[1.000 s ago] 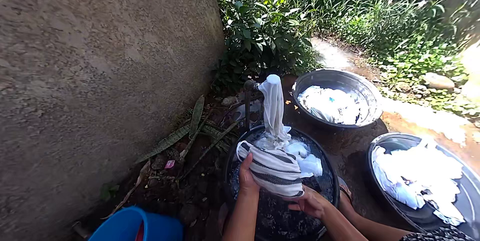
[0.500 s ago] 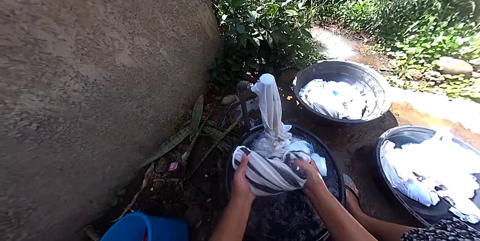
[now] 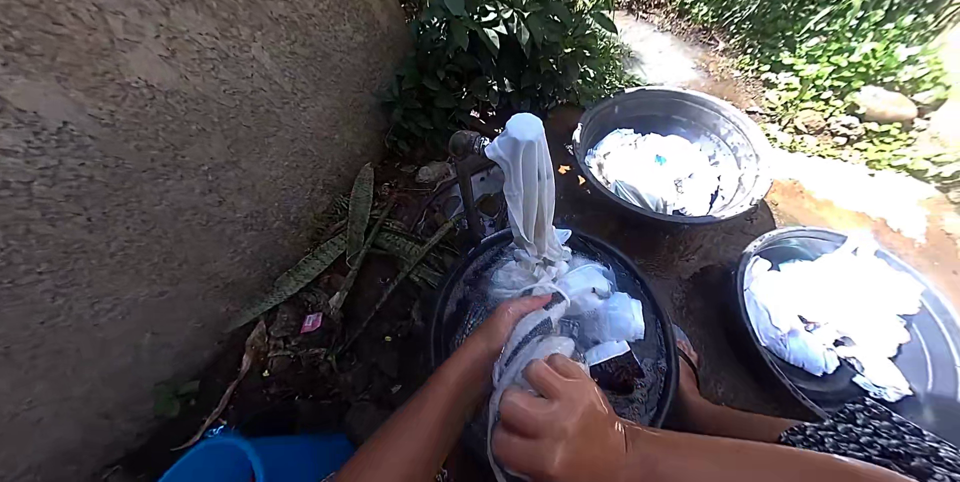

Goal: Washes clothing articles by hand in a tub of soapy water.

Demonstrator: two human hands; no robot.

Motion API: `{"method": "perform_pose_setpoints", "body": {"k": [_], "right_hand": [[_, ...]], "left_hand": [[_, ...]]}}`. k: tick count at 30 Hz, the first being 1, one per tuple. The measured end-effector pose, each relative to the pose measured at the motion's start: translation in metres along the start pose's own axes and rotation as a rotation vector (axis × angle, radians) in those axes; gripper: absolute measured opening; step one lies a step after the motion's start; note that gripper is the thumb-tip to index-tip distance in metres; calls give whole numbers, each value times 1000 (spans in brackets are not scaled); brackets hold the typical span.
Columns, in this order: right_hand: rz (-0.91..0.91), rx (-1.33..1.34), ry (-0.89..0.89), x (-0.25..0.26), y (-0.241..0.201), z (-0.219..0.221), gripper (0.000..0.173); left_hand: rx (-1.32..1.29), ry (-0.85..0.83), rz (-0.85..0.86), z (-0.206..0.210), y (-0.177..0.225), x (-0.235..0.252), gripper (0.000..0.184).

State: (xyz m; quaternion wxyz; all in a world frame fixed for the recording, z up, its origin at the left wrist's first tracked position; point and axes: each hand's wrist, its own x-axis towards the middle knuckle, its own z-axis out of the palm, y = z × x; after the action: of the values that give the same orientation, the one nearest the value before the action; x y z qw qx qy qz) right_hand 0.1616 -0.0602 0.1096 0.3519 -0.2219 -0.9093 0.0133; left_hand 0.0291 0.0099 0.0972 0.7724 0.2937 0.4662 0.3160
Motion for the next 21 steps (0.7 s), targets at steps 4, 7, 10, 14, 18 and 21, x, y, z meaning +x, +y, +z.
{"method": "perform_pose_setpoints", "body": {"k": [4,7,10,14,18,21], "right_hand": [[-84,-49,-243,-9,-18,9,11],[-103,-117,-408,-19,-27,15,15],[-111,-194,-544,-24,-31,23,16],[-112,-316,-610,-34,-31,32,20],[-70,-299,-778,-41,-29,38,18],[-45,-249,-859,-46,-27,44,19]], "left_hand": [[536,-124,-68,6,-7,9,26],[737,-188,-142,15,-16,20,36],[864,-223,-164,25,-20,31,39],[972,-252,-147,40,-27,41,37],[1062,-276,-168,53,-37,53,38],[1136,-290,-183,55,-46,61,41]]}}
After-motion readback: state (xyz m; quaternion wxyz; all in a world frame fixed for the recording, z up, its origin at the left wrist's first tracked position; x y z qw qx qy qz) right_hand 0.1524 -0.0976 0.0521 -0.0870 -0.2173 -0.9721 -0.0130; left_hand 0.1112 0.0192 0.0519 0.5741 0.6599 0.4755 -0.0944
